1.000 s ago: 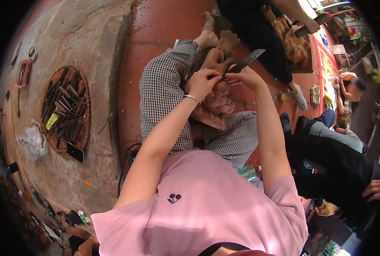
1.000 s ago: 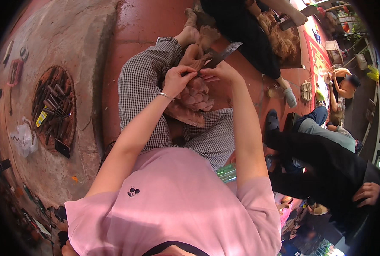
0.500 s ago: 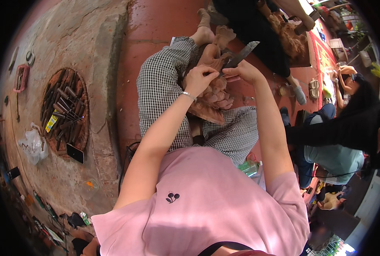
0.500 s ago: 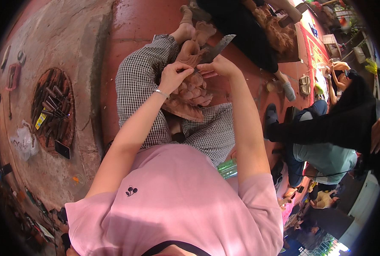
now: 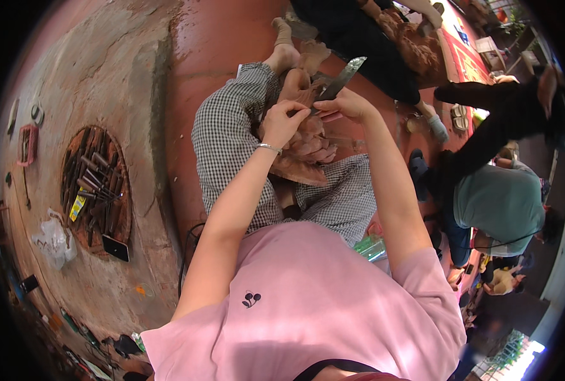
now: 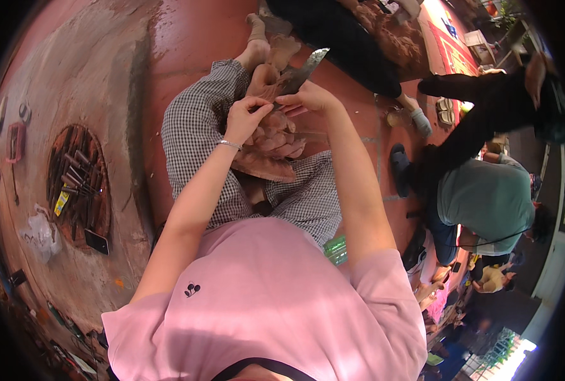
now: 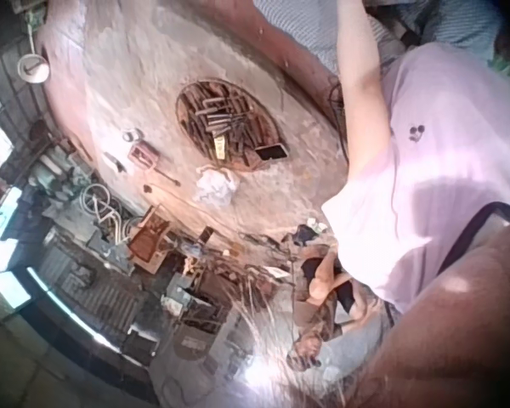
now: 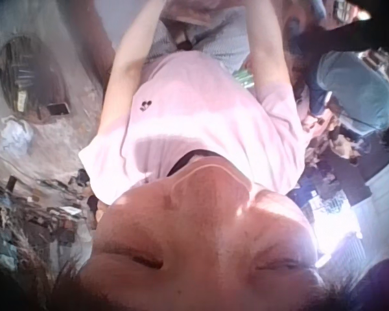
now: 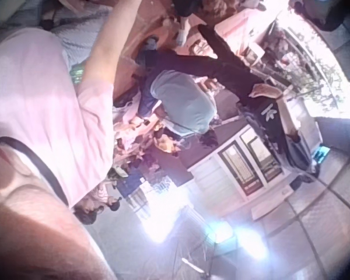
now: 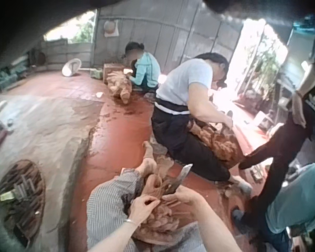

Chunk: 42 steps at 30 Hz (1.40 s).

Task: The person sits on the floor and carves a piece of wood using a knife. They hold the wood with their left hand and use the knife in their right hand to shape the surface.

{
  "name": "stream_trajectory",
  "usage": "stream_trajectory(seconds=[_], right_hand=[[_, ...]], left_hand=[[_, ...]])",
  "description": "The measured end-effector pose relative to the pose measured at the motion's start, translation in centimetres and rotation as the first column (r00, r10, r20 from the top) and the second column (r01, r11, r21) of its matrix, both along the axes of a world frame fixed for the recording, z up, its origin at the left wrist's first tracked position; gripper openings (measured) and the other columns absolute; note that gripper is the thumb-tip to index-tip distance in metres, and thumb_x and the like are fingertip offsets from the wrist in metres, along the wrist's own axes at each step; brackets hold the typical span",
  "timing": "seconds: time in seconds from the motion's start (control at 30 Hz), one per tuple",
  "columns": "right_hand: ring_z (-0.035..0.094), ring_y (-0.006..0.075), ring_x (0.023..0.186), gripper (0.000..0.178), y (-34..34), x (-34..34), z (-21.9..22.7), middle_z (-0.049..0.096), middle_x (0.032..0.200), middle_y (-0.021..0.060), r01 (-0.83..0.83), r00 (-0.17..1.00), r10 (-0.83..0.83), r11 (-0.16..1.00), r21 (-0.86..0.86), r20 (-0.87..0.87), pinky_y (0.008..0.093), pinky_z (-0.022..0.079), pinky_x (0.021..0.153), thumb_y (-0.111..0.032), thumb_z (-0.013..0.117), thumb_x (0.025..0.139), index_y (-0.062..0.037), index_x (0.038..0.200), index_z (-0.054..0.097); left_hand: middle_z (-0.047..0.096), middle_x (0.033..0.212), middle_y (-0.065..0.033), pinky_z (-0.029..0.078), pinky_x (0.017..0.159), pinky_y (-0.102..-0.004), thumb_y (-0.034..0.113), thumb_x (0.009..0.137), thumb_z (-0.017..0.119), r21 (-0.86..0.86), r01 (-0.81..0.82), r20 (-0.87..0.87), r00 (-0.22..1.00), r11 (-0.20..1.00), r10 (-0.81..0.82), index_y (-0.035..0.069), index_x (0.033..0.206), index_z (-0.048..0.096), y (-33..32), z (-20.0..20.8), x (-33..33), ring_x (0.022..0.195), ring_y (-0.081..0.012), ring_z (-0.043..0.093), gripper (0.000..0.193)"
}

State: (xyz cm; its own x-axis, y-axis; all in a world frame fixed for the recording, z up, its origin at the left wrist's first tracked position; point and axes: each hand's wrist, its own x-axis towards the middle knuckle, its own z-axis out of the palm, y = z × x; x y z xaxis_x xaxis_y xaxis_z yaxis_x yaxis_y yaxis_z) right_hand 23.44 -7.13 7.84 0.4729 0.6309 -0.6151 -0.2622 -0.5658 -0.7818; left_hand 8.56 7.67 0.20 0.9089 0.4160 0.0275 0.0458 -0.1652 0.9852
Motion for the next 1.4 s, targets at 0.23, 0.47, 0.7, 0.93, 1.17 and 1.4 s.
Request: stream_trajectory(seconds=[0.23, 0.47, 0.7, 0.93, 1.17, 1.4], right_hand=[[0.069, 0.019, 0.095, 0.035, -0.4, -0.4, -0.3, 0.069, 0.104, 0.0084, 0.003, 0.999, -0.003, 1.0, 0.005, 0.053, 0.0319, 0.06, 0.083, -0.019, 0.078, 0.085, -0.0026, 0.113, 0.063], [0.07, 0.0231, 0.099, 0.021, -2.2, -2.9, -2.5, 0.068, 0.105, 0.0109, 0.309, 0.951, -0.296, 0.925, 0.222, -0.093, 0.0374, 0.058, 0.089, -0.017, 0.068, 0.094, -0.0043, 0.106, 0.057], [0.067, 0.0236, 0.105, 0.019, -5.0, -8.6, -5.5, 0.066, 0.109, 0.0129, 0.627, 0.77, -0.611, 0.674, 0.39, -0.181, 0.0363, 0.056, 0.093, -0.017, 0.064, 0.097, -0.0016, 0.105, 0.056], [0.066, 0.0177, 0.096, 0.018, -5.6, -10.8, -6.6, 0.065, 0.098, 0.0093, 0.685, 0.69, -0.702, 0.556, 0.47, -0.177, 0.0306, 0.056, 0.084, -0.017, 0.065, 0.097, -0.0017, 0.103, 0.057], [0.047, 0.0061, 0.068, 0.016, -6.1, -11.5, -7.6, 0.059, 0.082, 0.0, 0.728, 0.649, -0.749, 0.562, 0.393, -0.132, 0.0238, 0.042, 0.063, -0.019, 0.067, 0.097, -0.0046, 0.098, 0.061], [0.05, 0.0085, 0.075, 0.021, -6.3, -12.0, -8.5, 0.056, 0.085, -0.0004, 0.688, 0.663, -0.747, 0.585, 0.43, -0.044, 0.0252, 0.043, 0.067, -0.024, 0.068, 0.096, -0.0043, 0.099, 0.061]], left_hand=[[0.071, 0.09, -0.0085, 0.053, 0.073, -0.0312, 0.018, 0.084, 0.076, 0.092, -0.024, 0.099, 0.995, 0.995, 0.015, 0.003, 0.092, 0.074, -0.3, 0.0, -0.2, 0.08, -0.0197, 0.068, 0.017], [0.071, 0.1, -0.0118, 0.054, 0.075, -0.0329, 0.012, 0.088, 0.068, 0.156, -0.239, 0.148, 0.965, 0.959, 0.216, 0.003, 0.098, 0.074, -1.0, -1.4, -0.6, 0.084, -0.026, 0.069, 0.015], [0.069, 0.117, -0.0166, 0.049, 0.095, -0.0404, 0.016, 0.089, 0.066, 0.427, -0.115, 0.265, 0.964, 0.897, -0.003, 0.005, 0.11, 0.074, -1.0, 0.2, -3.9, 0.104, -0.0325, 0.066, 0.026], [0.071, 0.115, -0.014, 0.049, 0.097, -0.0384, 0.015, 0.088, 0.065, 0.471, -0.036, 0.26, 0.96, 0.881, -0.1, 0.004, 0.102, 0.075, -0.2, 0.5, -5.9, 0.106, -0.0286, 0.068, 0.02], [0.07, 0.117, -0.0132, 0.048, 0.098, -0.0395, 0.012, 0.089, 0.062, 0.25, -0.037, 0.163, 0.987, 0.968, -0.005, 0.001, 0.101, 0.071, 0.3, -0.4, -6.2, 0.108, -0.0297, 0.065, 0.019], [0.058, 0.137, -0.0181, 0.046, 0.1, -0.0365, 0.026, 0.095, 0.06, 0.212, -0.117, -0.076, 0.988, 0.97, 0.136, 0.001, 0.128, 0.061, 1.7, -3.3, -3.8, 0.115, -0.0324, 0.061, 0.043]])
